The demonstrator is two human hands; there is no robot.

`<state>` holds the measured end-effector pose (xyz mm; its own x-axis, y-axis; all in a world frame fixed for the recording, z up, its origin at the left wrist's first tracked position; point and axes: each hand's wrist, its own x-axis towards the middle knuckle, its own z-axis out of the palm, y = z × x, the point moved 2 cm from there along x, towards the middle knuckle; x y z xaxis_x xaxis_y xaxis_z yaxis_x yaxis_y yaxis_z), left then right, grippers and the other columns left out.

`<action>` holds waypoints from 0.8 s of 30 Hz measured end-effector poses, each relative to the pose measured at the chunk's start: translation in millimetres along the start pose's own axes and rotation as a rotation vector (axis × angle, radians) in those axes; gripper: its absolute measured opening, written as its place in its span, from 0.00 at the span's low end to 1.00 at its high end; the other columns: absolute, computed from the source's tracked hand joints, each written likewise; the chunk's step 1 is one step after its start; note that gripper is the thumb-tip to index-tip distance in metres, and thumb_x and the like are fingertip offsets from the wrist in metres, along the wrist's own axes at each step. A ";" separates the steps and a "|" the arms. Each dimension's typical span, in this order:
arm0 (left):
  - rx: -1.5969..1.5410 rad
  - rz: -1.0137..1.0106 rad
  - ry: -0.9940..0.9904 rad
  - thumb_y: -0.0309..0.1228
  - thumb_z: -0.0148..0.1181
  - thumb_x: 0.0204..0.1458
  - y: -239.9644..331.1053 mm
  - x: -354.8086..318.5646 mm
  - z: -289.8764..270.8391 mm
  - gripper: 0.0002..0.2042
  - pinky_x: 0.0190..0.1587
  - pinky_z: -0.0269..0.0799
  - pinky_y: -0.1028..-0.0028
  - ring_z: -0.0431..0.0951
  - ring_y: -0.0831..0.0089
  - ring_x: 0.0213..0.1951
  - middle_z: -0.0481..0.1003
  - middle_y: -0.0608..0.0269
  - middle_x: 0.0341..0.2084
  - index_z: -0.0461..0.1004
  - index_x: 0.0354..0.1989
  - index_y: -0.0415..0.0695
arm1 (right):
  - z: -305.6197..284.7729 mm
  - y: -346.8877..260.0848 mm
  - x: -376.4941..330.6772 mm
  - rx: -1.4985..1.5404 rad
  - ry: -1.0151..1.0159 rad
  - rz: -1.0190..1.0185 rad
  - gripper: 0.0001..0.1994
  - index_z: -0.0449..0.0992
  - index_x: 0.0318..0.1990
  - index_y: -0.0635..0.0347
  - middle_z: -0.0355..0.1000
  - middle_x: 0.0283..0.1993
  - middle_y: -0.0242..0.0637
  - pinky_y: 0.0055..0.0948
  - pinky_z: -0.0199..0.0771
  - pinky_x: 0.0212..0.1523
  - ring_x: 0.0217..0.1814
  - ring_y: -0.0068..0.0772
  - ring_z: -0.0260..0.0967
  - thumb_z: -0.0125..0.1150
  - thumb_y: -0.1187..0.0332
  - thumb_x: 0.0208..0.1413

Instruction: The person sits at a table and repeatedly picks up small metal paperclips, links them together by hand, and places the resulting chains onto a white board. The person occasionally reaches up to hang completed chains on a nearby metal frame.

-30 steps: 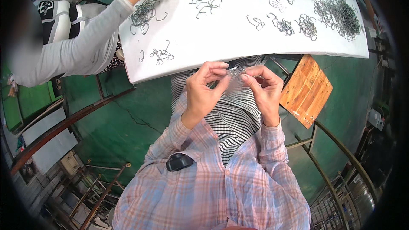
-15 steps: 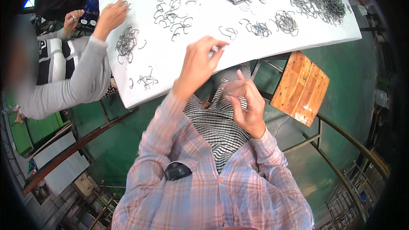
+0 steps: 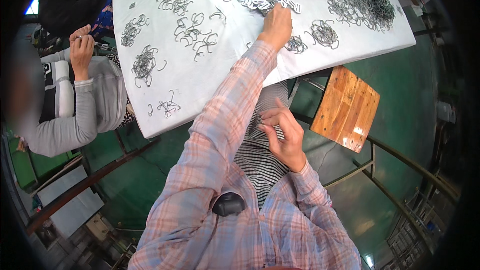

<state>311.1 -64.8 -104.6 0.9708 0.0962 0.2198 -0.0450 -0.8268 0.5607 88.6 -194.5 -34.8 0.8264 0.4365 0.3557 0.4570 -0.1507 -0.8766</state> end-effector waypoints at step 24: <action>-0.892 -0.553 0.036 0.18 0.64 0.53 1.6 -250.5 -173.1 0.09 0.42 0.78 0.79 0.81 0.75 0.38 0.82 0.57 0.35 0.80 0.42 0.32 | 51.9 0.5 10.6 -0.045 0.001 0.013 0.06 0.74 0.31 0.64 0.74 0.32 0.40 0.52 0.70 0.61 0.36 0.41 0.76 0.66 0.81 0.47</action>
<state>27.0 5.8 -20.5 0.9021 0.3644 -0.2313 0.2315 0.0440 0.9719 80.6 -144.0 -48.3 0.8327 0.4331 0.3451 0.4608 -0.1960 -0.8656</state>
